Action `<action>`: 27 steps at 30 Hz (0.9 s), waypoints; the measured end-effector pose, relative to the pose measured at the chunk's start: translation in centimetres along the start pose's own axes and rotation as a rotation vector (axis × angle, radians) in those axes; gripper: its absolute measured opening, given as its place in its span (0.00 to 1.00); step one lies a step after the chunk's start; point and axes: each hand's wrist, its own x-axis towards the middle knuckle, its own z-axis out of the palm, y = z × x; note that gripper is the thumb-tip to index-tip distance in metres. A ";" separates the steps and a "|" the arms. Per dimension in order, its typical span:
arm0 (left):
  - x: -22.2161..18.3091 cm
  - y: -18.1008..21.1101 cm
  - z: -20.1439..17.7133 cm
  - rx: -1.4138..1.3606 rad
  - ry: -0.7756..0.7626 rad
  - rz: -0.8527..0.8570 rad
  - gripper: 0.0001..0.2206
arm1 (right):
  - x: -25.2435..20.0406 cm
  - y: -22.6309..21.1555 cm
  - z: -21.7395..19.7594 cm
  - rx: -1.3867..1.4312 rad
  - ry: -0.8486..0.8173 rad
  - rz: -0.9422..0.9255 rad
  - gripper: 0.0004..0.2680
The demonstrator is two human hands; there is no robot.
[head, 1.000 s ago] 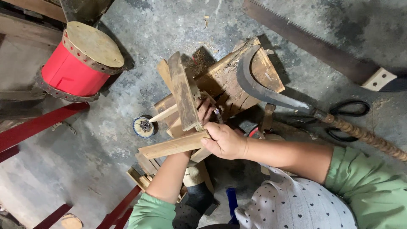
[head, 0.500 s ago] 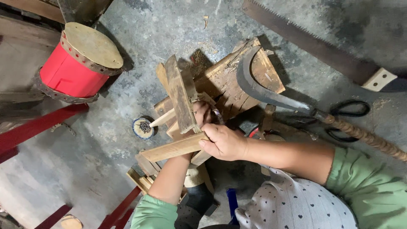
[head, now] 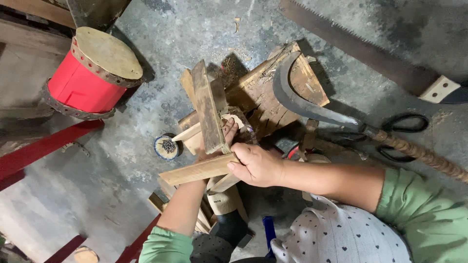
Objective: Assembling a wooden frame for a percussion instrument by arranging slats and securing them with cord
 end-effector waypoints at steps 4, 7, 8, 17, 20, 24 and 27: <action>-3.3 -0.2 5.8 -0.110 0.060 0.082 0.26 | 0.0 -0.1 0.3 0.026 0.022 0.040 0.11; -3.7 0.2 7.1 -0.188 0.059 0.035 0.27 | 0.3 -0.1 0.5 0.052 0.041 0.055 0.10; -3.4 0.5 6.8 -0.254 0.031 -0.048 0.27 | 0.2 0.0 0.5 0.057 0.053 0.054 0.10; 2.0 1.3 0.2 -0.445 -0.303 -0.349 0.29 | 0.6 -0.1 0.3 0.046 0.023 0.060 0.10; 5.9 1.5 -4.8 -0.460 -0.030 -0.488 0.25 | 0.7 0.3 0.4 0.052 0.010 0.059 0.11; 5.8 2.7 -3.4 -0.413 -0.028 -0.535 0.22 | 0.8 0.4 0.5 0.038 -0.005 0.065 0.11; 7.3 2.1 -5.2 -0.471 -0.050 -0.560 0.21 | 1.2 0.1 0.2 0.024 -0.014 0.057 0.10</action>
